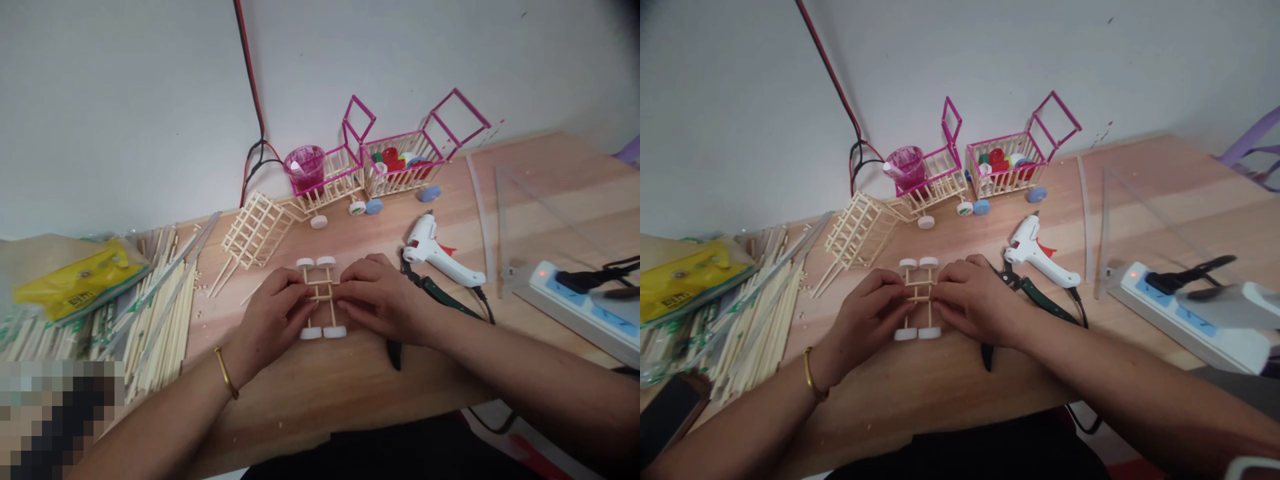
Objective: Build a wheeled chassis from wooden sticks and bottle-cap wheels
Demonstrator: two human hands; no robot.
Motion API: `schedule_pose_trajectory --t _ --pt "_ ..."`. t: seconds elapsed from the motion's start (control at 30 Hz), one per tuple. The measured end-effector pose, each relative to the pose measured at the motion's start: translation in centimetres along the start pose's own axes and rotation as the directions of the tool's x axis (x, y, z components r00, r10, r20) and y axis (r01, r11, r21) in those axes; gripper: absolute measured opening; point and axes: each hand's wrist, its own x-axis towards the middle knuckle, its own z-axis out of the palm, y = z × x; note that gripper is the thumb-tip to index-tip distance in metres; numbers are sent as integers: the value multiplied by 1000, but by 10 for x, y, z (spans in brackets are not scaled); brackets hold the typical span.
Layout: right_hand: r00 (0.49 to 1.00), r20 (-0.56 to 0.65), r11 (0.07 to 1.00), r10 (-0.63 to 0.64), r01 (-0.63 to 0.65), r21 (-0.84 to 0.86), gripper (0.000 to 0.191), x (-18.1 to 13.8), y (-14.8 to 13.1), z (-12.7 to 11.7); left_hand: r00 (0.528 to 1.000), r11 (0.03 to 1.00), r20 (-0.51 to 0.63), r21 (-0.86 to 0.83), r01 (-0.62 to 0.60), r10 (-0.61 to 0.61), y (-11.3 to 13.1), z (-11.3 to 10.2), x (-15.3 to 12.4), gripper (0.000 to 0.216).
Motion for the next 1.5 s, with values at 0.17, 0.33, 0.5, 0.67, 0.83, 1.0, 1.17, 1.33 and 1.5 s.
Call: schedule_pose_trajectory --t 0.17,0.33,0.5,0.67,0.83,1.0,1.17,1.33,1.5 --pt "1000 0 1000 2 -2 -1 21 0 0 0 1000 1000 -2 3 2 -2 1 0 0 9" --pt "998 -48 999 35 -37 -29 16 2 -1 -1 1000 1000 7 -15 26 -26 1 -1 -2 10" --pt "996 -58 996 67 -70 -49 23 1 1 0 1000 999 -21 -36 18 -18 1 -3 -2 18" --pt "996 -30 995 90 -91 -40 24 1 1 1 1000 999 -21 -39 9 -10 0 -2 -2 19" --pt "996 -38 996 84 -85 -28 23 2 -1 -1 1000 1000 -9 -28 3 -3 1 -2 -2 15" --pt "999 -33 1000 21 -21 4 24 1 -1 -2 1000 1000 11 -25 -9 9 1 -2 -2 15" --pt "1000 -3 1000 -17 17 11 28 -1 1 0 1000 1000 15 -19 -11 11 1 -2 -4 16" --pt "1000 -5 1000 -18 18 13 30 -1 1 0 1000 1000 16 -15 -6 6 1 -2 -3 16" --pt "1000 0 1000 -14 14 13 29 -1 1 0 1000 1000 14 -19 -19 19 1 -3 -3 17"
